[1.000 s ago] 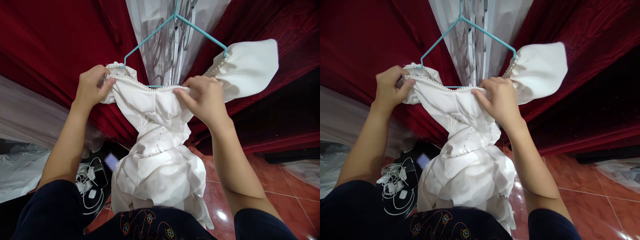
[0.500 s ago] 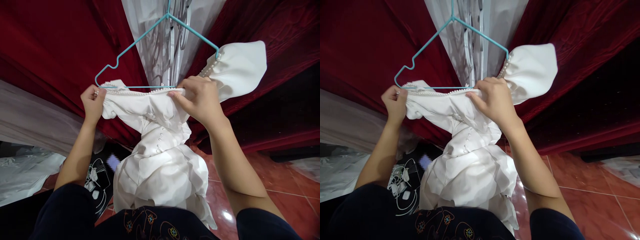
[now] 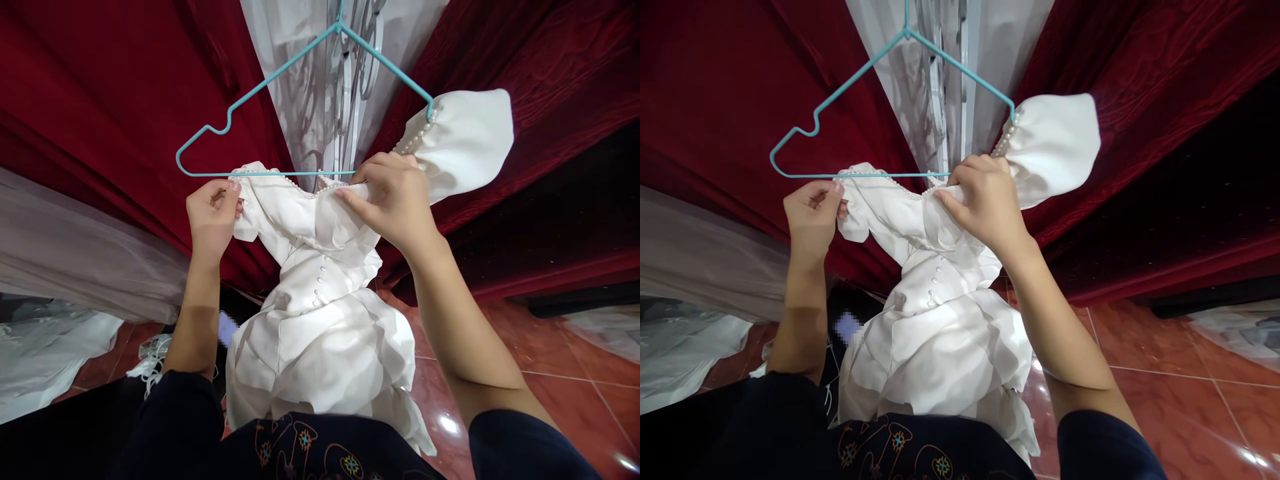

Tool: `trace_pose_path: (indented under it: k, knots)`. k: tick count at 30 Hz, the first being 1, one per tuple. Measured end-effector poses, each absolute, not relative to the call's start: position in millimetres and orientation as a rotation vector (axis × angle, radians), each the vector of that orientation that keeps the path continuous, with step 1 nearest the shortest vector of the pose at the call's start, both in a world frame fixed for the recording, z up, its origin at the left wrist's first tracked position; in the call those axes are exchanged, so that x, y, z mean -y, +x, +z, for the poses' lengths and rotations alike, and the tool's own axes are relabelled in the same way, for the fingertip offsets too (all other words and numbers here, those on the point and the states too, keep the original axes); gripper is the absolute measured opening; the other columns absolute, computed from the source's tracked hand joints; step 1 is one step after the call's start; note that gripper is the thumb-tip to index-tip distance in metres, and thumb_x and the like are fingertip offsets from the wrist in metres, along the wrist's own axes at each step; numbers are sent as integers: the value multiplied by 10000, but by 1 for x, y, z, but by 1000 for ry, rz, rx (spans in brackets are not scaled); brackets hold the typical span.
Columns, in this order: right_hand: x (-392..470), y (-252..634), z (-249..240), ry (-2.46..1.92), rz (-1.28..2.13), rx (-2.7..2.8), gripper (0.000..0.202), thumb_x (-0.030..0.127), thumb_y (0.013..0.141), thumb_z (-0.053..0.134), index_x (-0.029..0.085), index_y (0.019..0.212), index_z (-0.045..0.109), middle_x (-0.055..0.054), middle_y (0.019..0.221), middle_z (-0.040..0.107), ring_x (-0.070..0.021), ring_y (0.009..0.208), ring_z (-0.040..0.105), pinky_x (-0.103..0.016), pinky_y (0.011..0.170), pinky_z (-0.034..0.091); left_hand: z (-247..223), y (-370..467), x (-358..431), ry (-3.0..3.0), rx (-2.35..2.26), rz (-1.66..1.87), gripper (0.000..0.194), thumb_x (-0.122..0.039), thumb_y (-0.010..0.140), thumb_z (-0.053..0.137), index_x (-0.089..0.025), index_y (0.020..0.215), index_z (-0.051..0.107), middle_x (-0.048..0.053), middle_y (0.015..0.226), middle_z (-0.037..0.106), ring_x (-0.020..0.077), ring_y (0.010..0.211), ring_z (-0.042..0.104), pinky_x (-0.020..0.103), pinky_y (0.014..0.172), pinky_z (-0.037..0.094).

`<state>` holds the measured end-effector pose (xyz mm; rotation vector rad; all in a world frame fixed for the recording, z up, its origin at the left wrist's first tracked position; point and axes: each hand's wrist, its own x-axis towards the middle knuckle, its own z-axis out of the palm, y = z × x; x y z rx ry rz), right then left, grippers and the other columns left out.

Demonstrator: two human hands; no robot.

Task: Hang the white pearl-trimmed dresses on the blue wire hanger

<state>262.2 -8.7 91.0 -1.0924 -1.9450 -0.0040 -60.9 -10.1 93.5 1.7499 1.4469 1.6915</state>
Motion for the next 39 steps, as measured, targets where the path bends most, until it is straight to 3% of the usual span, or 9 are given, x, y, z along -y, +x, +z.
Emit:
trace_pose_path:
  k: [4, 9, 13, 17, 21, 27, 32, 35, 39]
  knots:
    - [13, 262, 90, -1067, -7, 1918, 368, 575, 994, 662, 245, 838, 617, -80, 920, 685, -287, 903, 628, -507, 933, 473, 92, -39, -10, 1612, -1165, 1739, 521, -644, 774, 913, -202, 839, 643, -30, 657, 547, 107, 551, 490, 267, 535, 407]
    - [18, 262, 91, -1001, 13, 1889, 383, 539, 1036, 620, 248, 788, 595, -69, 914, 701, -264, 877, 649, -483, 886, 491, 99, -10, -11, 1564, -871, 1886, 539, -627, 893, 803, -218, 764, 478, -33, 698, 335, 111, 616, 398, 291, 611, 315]
    - [12, 262, 88, -1024, -16, 1861, 369, 524, 1012, 668, 245, 777, 615, -71, 927, 710, -269, 887, 654, -499, 910, 501, 104, -6, 2, 1690, -769, 1734, 504, -589, 724, 944, -213, 786, 613, -5, 730, 440, 142, 658, 422, 294, 623, 335]
    - [14, 259, 85, -913, 5, 1843, 317, 489, 985, 727, 246, 800, 641, -55, 1024, 763, -266, 965, 708, -500, 961, 525, 106, -6, 3, 1587, -856, 1855, 555, -688, 954, 738, -220, 704, 573, 21, 709, 449, 177, 681, 477, 329, 656, 409]
    - [20, 261, 85, -838, 1, 1621, 250, 402, 1033, 666, 251, 841, 611, -42, 979, 748, -242, 1019, 731, -462, 966, 550, 105, -1, -10, 1485, -964, 2002, 566, -550, 992, 759, -201, 640, 484, -19, 659, 336, 124, 590, 376, 288, 576, 347]
    - [-22, 282, 71, -1071, -226, 1303, 489, 591, 845, 837, 261, 1047, 538, -68, 1049, 607, -237, 912, 594, -433, 819, 511, 96, 10, -2, 1612, -943, 1914, 673, -632, 1023, 684, -206, 620, 353, -3, 672, 281, 131, 569, 335, 298, 558, 283]
    - [-48, 297, 59, -1133, -66, 1372, 279, 379, 926, 672, 258, 1122, 516, -82, 1063, 642, -214, 854, 608, -380, 707, 485, 101, 8, 12, 1679, -1096, 1819, 707, -748, 1008, 621, -207, 639, 356, 8, 673, 311, 133, 590, 317, 313, 565, 243]
    - [-45, 316, 61, -1120, -52, 1260, 147, 269, 900, 622, 273, 1013, 527, -98, 978, 671, -198, 795, 600, -378, 663, 454, 107, -2, 10, 1706, -1065, 1835, 638, -636, 1016, 687, -193, 626, 444, 5, 646, 330, 121, 603, 308, 328, 581, 211]
    - [-46, 339, 76, -1007, -169, 1091, 297, 157, 809, 662, 312, 877, 418, -65, 878, 615, -165, 702, 520, -365, 620, 375, 112, -12, 6, 1715, -978, 1785, 577, -497, 1026, 700, -192, 615, 433, 0, 630, 346, 114, 604, 323, 335, 588, 212]
